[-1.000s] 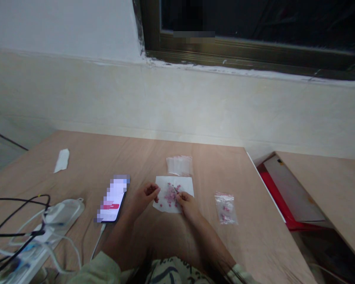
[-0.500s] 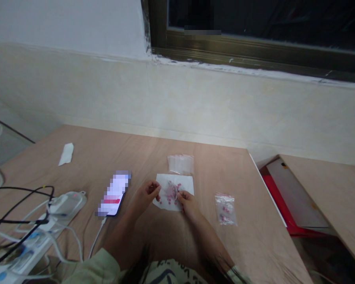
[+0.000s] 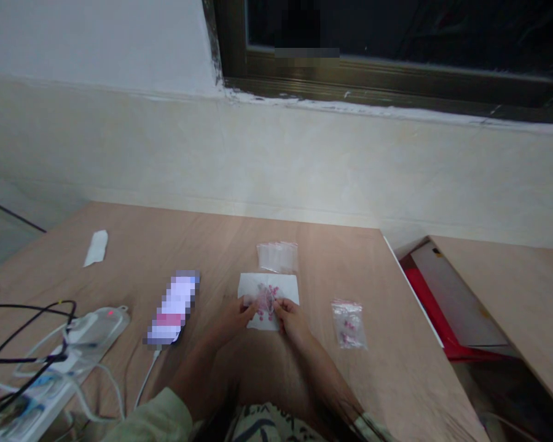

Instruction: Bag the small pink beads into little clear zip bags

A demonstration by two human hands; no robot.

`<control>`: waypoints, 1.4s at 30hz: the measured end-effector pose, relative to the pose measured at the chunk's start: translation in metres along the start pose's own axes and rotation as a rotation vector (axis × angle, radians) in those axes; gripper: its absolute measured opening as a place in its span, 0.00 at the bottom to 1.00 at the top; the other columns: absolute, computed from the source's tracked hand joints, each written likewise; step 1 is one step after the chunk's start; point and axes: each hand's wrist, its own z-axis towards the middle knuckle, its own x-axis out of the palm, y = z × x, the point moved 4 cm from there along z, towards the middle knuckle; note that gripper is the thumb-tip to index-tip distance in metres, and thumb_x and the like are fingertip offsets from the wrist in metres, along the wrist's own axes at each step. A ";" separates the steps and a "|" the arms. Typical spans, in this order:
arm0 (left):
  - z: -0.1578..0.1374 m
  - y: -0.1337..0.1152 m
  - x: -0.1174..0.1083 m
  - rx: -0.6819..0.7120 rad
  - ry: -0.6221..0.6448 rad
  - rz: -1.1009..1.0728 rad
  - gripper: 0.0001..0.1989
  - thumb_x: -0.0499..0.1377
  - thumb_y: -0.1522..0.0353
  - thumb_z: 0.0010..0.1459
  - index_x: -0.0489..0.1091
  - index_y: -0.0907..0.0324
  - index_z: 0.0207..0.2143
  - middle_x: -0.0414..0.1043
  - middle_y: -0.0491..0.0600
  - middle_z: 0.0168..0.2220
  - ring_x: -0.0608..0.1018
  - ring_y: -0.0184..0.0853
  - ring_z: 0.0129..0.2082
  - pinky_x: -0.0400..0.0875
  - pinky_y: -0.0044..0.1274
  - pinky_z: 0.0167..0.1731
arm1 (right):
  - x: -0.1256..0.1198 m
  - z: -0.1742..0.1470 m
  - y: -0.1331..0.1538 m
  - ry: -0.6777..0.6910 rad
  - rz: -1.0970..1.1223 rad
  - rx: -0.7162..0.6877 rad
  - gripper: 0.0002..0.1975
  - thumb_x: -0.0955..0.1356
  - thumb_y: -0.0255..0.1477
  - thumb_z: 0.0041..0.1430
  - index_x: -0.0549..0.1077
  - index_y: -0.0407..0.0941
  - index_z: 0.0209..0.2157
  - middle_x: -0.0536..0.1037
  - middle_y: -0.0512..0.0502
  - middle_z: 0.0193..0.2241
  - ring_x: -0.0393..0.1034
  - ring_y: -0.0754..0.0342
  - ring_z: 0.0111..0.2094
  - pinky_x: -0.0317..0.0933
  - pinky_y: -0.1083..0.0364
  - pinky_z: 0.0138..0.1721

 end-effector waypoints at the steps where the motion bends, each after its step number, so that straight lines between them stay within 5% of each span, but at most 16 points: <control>1: 0.000 -0.002 0.000 0.006 -0.013 0.011 0.17 0.48 0.58 0.49 0.57 0.60 0.16 0.54 0.38 0.13 0.59 0.25 0.14 0.52 0.18 0.15 | 0.000 -0.001 0.000 -0.005 0.009 0.013 0.15 0.63 0.42 0.44 0.62 0.44 0.20 0.55 0.59 0.08 0.46 0.64 0.12 0.42 0.61 0.14; 6: -0.006 -0.002 0.000 0.046 -0.016 0.027 0.15 0.49 0.60 0.49 0.58 0.60 0.17 0.54 0.39 0.14 0.60 0.26 0.17 0.54 0.18 0.17 | -0.002 -0.004 0.005 -0.039 0.032 0.001 0.16 0.64 0.43 0.42 0.61 0.44 0.19 0.56 0.58 0.11 0.48 0.63 0.13 0.43 0.61 0.14; 13: -0.006 0.020 -0.008 0.132 0.209 0.077 0.10 0.54 0.64 0.47 0.67 0.61 0.28 0.66 0.44 0.23 0.68 0.29 0.24 0.62 0.20 0.24 | -0.019 -0.013 0.039 -0.205 0.029 -0.186 0.13 0.61 0.41 0.47 0.59 0.45 0.25 0.63 0.53 0.21 0.60 0.58 0.22 0.56 0.60 0.19; 18: 0.005 0.010 -0.033 0.118 -0.085 -0.090 0.11 0.52 0.63 0.48 0.66 0.61 0.32 0.68 0.46 0.27 0.70 0.31 0.27 0.65 0.22 0.27 | -0.025 -0.022 0.075 -0.129 -0.167 -0.288 0.09 0.60 0.36 0.51 0.62 0.45 0.25 0.64 0.53 0.21 0.60 0.58 0.23 0.56 0.59 0.25; 22: 0.005 -0.013 -0.028 0.232 -0.105 -0.091 0.13 0.49 0.61 0.52 0.67 0.60 0.32 0.68 0.48 0.29 0.70 0.32 0.29 0.65 0.22 0.29 | -0.020 -0.030 0.090 -0.075 -0.286 -0.375 0.08 0.60 0.33 0.52 0.67 0.44 0.27 0.69 0.49 0.26 0.62 0.55 0.29 0.56 0.57 0.30; 26: 0.000 -0.017 -0.012 0.241 0.022 -0.071 0.13 0.50 0.61 0.52 0.67 0.61 0.29 0.66 0.45 0.25 0.68 0.28 0.23 0.63 0.19 0.23 | -0.013 -0.038 0.090 -0.043 -0.279 -0.414 0.09 0.60 0.32 0.52 0.69 0.44 0.29 0.72 0.46 0.30 0.64 0.53 0.33 0.56 0.56 0.34; 30: -0.008 -0.013 -0.006 0.211 0.049 -0.070 0.12 0.53 0.62 0.50 0.66 0.62 0.24 0.64 0.43 0.21 0.65 0.26 0.21 0.60 0.18 0.21 | -0.014 -0.039 0.075 -0.110 -0.182 -0.284 0.11 0.63 0.34 0.49 0.66 0.44 0.34 0.69 0.50 0.23 0.62 0.56 0.25 0.56 0.58 0.28; 36: -0.009 -0.008 -0.009 0.209 0.058 -0.111 0.11 0.54 0.62 0.49 0.68 0.63 0.27 0.67 0.44 0.23 0.68 0.27 0.23 0.61 0.18 0.23 | -0.018 -0.032 0.061 -0.103 -0.141 -0.202 0.13 0.64 0.38 0.45 0.65 0.43 0.20 0.65 0.51 0.19 0.59 0.57 0.23 0.53 0.59 0.24; 42: -0.001 -0.014 -0.020 0.251 0.053 -0.017 0.10 0.54 0.64 0.49 0.70 0.62 0.26 0.70 0.47 0.25 0.70 0.31 0.26 0.64 0.20 0.26 | -0.017 -0.027 0.068 -0.207 -0.151 -0.285 0.11 0.62 0.36 0.48 0.62 0.44 0.21 0.63 0.53 0.19 0.57 0.58 0.22 0.53 0.59 0.25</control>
